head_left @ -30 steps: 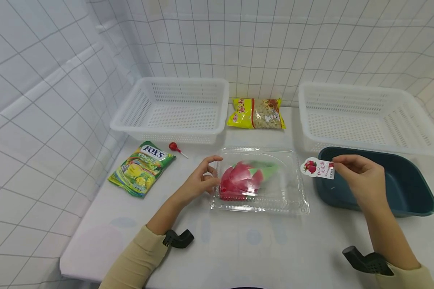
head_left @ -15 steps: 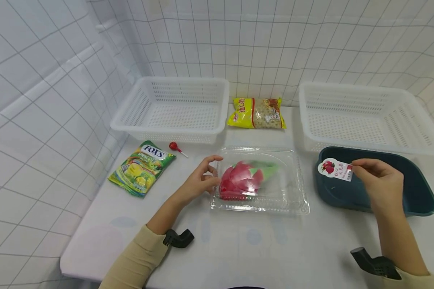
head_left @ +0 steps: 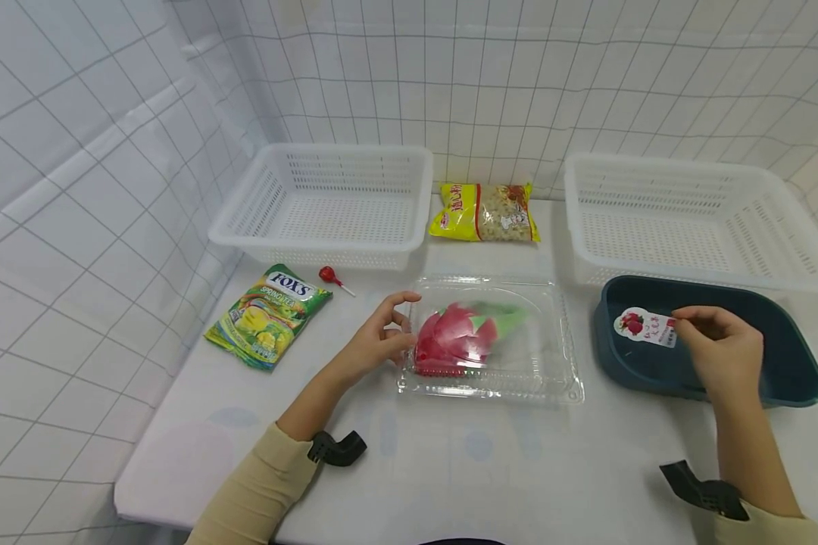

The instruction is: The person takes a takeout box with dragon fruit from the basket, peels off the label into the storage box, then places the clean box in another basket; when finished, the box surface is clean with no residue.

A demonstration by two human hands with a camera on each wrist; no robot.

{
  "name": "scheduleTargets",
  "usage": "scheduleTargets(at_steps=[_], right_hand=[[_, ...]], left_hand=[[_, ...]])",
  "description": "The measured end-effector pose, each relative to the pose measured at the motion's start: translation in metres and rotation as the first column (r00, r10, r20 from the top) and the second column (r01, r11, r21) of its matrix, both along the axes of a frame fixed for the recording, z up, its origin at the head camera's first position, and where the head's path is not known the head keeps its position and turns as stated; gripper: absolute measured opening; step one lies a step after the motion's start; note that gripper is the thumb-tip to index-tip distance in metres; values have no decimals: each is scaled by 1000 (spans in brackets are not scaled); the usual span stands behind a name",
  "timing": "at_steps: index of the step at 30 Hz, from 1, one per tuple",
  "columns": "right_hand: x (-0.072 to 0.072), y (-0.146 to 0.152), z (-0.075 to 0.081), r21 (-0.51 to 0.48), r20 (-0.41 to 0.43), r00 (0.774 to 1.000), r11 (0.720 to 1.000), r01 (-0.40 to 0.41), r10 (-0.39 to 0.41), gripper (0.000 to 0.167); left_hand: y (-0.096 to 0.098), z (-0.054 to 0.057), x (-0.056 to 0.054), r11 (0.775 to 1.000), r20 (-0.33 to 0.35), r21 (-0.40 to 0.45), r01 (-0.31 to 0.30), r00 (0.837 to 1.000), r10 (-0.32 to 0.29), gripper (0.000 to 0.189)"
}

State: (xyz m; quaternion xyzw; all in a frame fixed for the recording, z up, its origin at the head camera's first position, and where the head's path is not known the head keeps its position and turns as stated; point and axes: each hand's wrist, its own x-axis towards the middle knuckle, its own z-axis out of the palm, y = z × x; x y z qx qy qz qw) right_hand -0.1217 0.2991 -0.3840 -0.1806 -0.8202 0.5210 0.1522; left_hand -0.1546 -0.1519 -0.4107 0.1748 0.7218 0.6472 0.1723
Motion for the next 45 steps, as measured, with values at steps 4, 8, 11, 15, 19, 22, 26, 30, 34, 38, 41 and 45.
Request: scheduleTargets(at_steps=[4,8,11,15,19,22,26,30,34,38,41,45], right_hand=[[2,1,-7,241,47,991,962,-131,123,15],[2,1,-8,378,123,971,895,-236,204,24],[1,0,-8,431,167,959,858,-280,229,23],[2,-1,-7,456,194,949,834,-310,247,21],[3,-2,-7,467,211,946,824,-320,247,23],[4,-2,-8,476,218,945,819,-322,245,25],[4,-2,-8,487,217,942,808,-331,255,28],[4,0,-9,502,216,939,794,-343,269,30],[5,0,-10,517,216,937,782,-348,274,33],[5,2,-9,522,215,938,779,-346,272,34],[5,4,-9,519,216,941,786,-337,262,36],[6,8,-7,511,214,948,800,-314,235,39]], left_hand=[[0,0,0,1000,1,-1,-2,1000,2,61],[0,1,0,1000,4,4,0,1000,0,61],[0,2,0,1000,1,10,2,1000,-2,61],[-1,2,1,1000,-1,12,3,1000,-3,61],[-1,1,0,1000,2,7,2,1000,-2,61],[0,1,0,1000,1,6,2,1000,-2,61],[0,2,0,1000,-1,10,4,1000,-4,61],[0,2,0,1000,2,19,5,1000,-5,62],[0,2,0,1000,4,19,4,1000,-4,62],[1,1,1,1000,1,8,-1,1000,1,62],[1,1,1,1000,-2,1,-5,1000,5,62],[1,1,1,1000,-9,0,-6,1000,6,62]])
